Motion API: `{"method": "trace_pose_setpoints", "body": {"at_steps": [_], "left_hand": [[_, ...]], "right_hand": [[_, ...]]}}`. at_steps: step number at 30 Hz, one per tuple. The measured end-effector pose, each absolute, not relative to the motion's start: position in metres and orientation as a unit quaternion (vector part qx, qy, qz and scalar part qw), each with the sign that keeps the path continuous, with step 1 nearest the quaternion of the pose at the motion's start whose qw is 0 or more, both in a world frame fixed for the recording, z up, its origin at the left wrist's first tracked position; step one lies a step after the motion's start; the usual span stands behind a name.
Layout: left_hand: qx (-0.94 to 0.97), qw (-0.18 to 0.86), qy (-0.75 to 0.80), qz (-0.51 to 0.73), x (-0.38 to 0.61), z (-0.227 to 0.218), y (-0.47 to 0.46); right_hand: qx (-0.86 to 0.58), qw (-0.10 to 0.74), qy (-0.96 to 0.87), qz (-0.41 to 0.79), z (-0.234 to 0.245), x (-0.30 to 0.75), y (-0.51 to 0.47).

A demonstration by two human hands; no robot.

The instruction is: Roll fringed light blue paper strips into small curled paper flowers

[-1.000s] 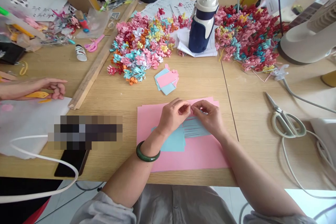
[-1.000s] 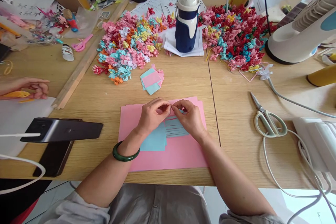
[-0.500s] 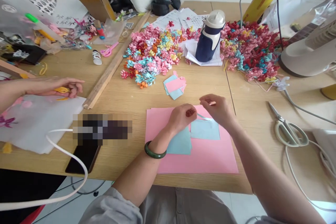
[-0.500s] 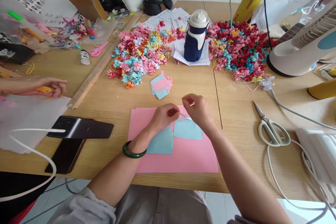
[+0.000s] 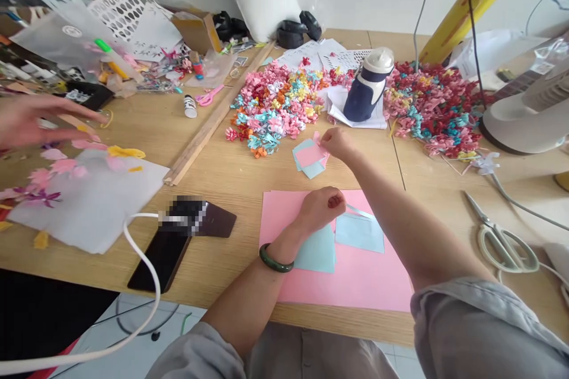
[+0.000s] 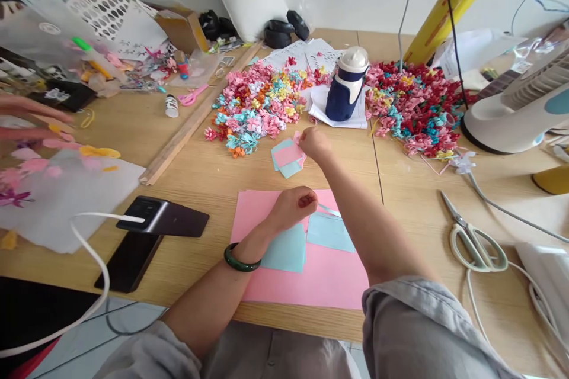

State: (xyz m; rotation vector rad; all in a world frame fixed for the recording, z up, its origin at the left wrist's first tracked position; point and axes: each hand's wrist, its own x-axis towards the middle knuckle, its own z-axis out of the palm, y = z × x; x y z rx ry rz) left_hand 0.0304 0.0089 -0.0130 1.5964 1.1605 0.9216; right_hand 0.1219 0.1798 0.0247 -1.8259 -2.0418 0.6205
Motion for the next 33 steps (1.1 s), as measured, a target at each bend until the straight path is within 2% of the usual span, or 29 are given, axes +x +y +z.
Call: {"method": "trace_pose_setpoints", "body": {"at_steps": [4,8,10,19,27,31,33], "left_hand": [[0.651,0.462,0.475,0.369,0.031,-0.013,0.009],[0.658,0.454,0.478,0.363,0.030,-0.013,0.010],[0.659,0.450,0.476,0.369,0.031,-0.014,0.010],[0.664,0.435,0.473,0.382,0.032,-0.017,0.010],[0.671,0.431,0.470,0.378,0.032,-0.021,0.010],[0.675,0.429,0.474,0.368,0.032,-0.017,0.010],[0.670,0.435,0.482,0.360,0.032,-0.016,0.010]], "right_hand": [[-0.633,0.208,-0.704,0.244,0.036,0.134,0.180],[-0.594,0.329,-0.639,0.361,0.041,0.146,0.177],[-0.577,0.357,-0.615,0.401,0.041,0.150,0.173],[-0.568,0.339,-0.551,0.509,0.039,0.178,0.135],[-0.679,0.293,-0.501,0.449,0.057,0.289,0.095],[-0.745,0.276,-0.471,0.384,0.075,0.340,0.118],[-0.764,0.301,-0.472,0.322,0.090,0.352,0.146]]}}
